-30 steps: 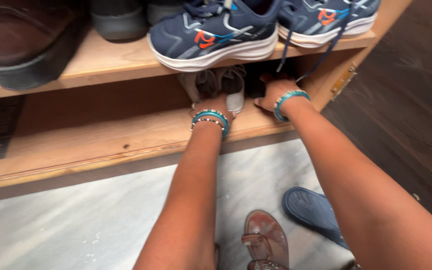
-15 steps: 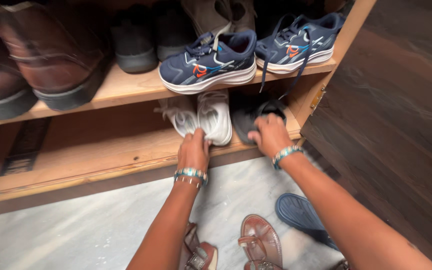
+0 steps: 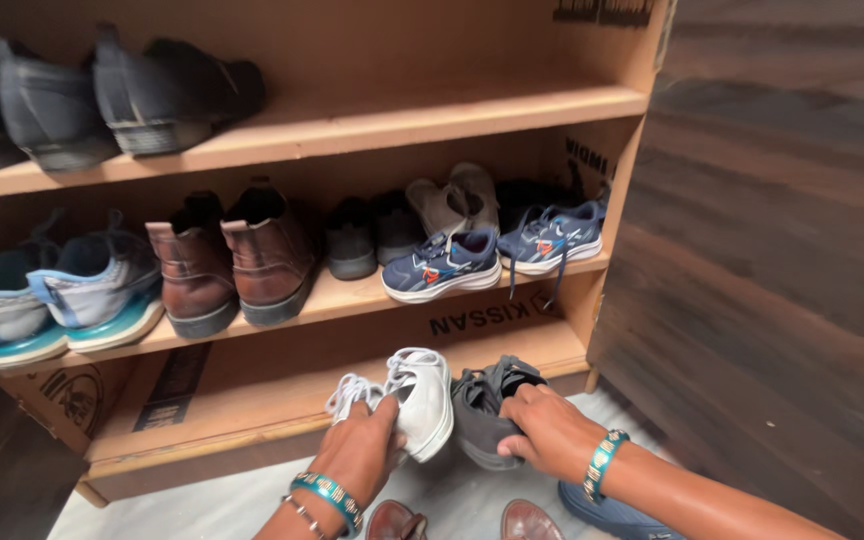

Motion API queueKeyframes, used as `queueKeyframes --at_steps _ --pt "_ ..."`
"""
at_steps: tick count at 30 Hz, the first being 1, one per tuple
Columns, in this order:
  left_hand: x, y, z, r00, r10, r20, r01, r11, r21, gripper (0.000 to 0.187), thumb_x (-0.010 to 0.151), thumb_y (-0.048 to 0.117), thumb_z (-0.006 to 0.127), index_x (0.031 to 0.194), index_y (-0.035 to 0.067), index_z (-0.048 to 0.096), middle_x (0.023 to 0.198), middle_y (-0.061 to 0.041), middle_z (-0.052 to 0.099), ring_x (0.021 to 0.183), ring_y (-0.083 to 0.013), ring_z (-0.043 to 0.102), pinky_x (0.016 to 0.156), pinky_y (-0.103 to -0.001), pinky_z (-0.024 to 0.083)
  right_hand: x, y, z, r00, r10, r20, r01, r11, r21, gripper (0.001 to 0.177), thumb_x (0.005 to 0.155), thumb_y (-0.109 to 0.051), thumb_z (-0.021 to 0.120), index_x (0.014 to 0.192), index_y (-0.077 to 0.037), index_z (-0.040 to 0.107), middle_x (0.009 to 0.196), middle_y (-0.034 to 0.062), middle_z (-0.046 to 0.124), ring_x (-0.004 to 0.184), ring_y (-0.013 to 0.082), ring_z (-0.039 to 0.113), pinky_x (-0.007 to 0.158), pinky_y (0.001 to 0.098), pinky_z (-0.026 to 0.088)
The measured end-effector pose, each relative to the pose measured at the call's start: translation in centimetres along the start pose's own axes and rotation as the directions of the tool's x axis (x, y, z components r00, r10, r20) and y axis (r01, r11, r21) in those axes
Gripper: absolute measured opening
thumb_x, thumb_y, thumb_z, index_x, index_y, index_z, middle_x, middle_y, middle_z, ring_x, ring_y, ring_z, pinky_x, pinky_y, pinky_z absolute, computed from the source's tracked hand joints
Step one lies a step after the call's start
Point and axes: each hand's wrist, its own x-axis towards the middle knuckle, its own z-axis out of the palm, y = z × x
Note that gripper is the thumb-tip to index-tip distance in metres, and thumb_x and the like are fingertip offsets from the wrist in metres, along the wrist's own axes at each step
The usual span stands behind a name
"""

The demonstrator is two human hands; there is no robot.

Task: The person organizes a collection of shoes by picking them up from the floor, wiping them with a cloth, and placing them into a wooden shoe cabinet. The person handles various types of footwear including sandals, flip-flops, and sneakers.

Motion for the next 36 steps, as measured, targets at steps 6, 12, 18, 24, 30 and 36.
queueKeyframes --at_steps 6,12,18,24,30,36 --pt "-3.5 1.7 -6.5 0.988 0.143 -0.061 -0.138 0.987 0.087 0.024 0.087 0.018 0.067 0.107 0.011 0.055 0.094 -0.027 0.063 0.084 -0.0464 0.065 0.072 -0.054 0.052 -2.7 -4.1 -6.6 0.998 -0.065 -0.023 0.066 0.998 0.005 0.037 0.080 -0.033 0.080 0.100 -0.005 0.066 0.101 0.0150 0.063 0.102 0.0369 0.060 0.086 0.0461 0.049" --pt "-5.3 1.9 -10.0 0.995 0.103 0.005 -0.099 0.948 0.304 0.018 0.087 0.012 0.064 0.103 0.011 0.057 0.089 -0.023 0.065 0.085 -0.0437 0.064 0.079 -0.052 0.050 -2.0 -7.2 -5.8 0.997 -0.079 -0.020 0.080 0.996 0.044 0.035 0.081 -0.033 0.080 0.099 -0.005 0.067 0.099 0.0154 0.064 0.100 0.0379 0.061 0.084 0.0477 0.049" --pt "-8.0 4.4 -14.1 1.000 -0.005 0.010 0.003 0.971 0.239 0.023 0.088 0.017 0.064 0.110 0.016 0.059 0.096 -0.020 0.060 0.095 -0.0406 0.062 0.080 -0.049 0.051 -3.5 -10.1 -9.3 0.946 -0.247 -0.208 0.239 0.969 -0.067 0.034 0.079 -0.030 0.080 0.096 -0.005 0.066 0.095 0.0143 0.062 0.094 0.0370 0.060 0.079 0.0471 0.050" --pt "-1.9 7.3 -17.4 0.880 0.339 -0.333 -0.228 0.916 0.329 0.021 0.081 -0.001 0.056 0.100 0.007 0.058 0.090 -0.027 0.057 0.087 -0.0472 0.060 0.084 -0.053 0.047 -0.2 -7.4 -16.0 0.881 -0.252 -0.400 0.150 0.951 -0.269 0.032 0.081 -0.032 0.077 0.094 -0.006 0.063 0.094 0.0135 0.061 0.089 0.0350 0.058 0.078 0.0468 0.049" --pt "9.8 8.4 -13.8 0.846 0.430 -0.316 -0.257 0.847 0.465 0.018 0.080 0.002 0.060 0.097 0.007 0.061 0.090 -0.025 0.061 0.083 -0.0426 0.065 0.097 -0.058 0.045 8.8 1.7 -18.5 0.844 -0.241 -0.480 0.046 0.923 -0.382 0.031 0.084 -0.029 0.076 0.099 -0.004 0.066 0.097 0.0157 0.061 0.096 0.0373 0.057 0.084 0.0471 0.049" --pt "17.0 7.8 -11.5 0.804 0.440 -0.400 -0.249 0.860 0.446 0.012 0.086 0.003 0.060 0.096 0.007 0.063 0.092 -0.025 0.061 0.089 -0.0423 0.066 0.095 -0.054 0.048 14.1 10.7 -18.6 0.832 -0.247 -0.496 0.010 0.902 -0.432 0.033 0.085 -0.030 0.077 0.103 -0.004 0.066 0.102 0.0178 0.061 0.100 0.0390 0.057 0.088 0.0472 0.049"
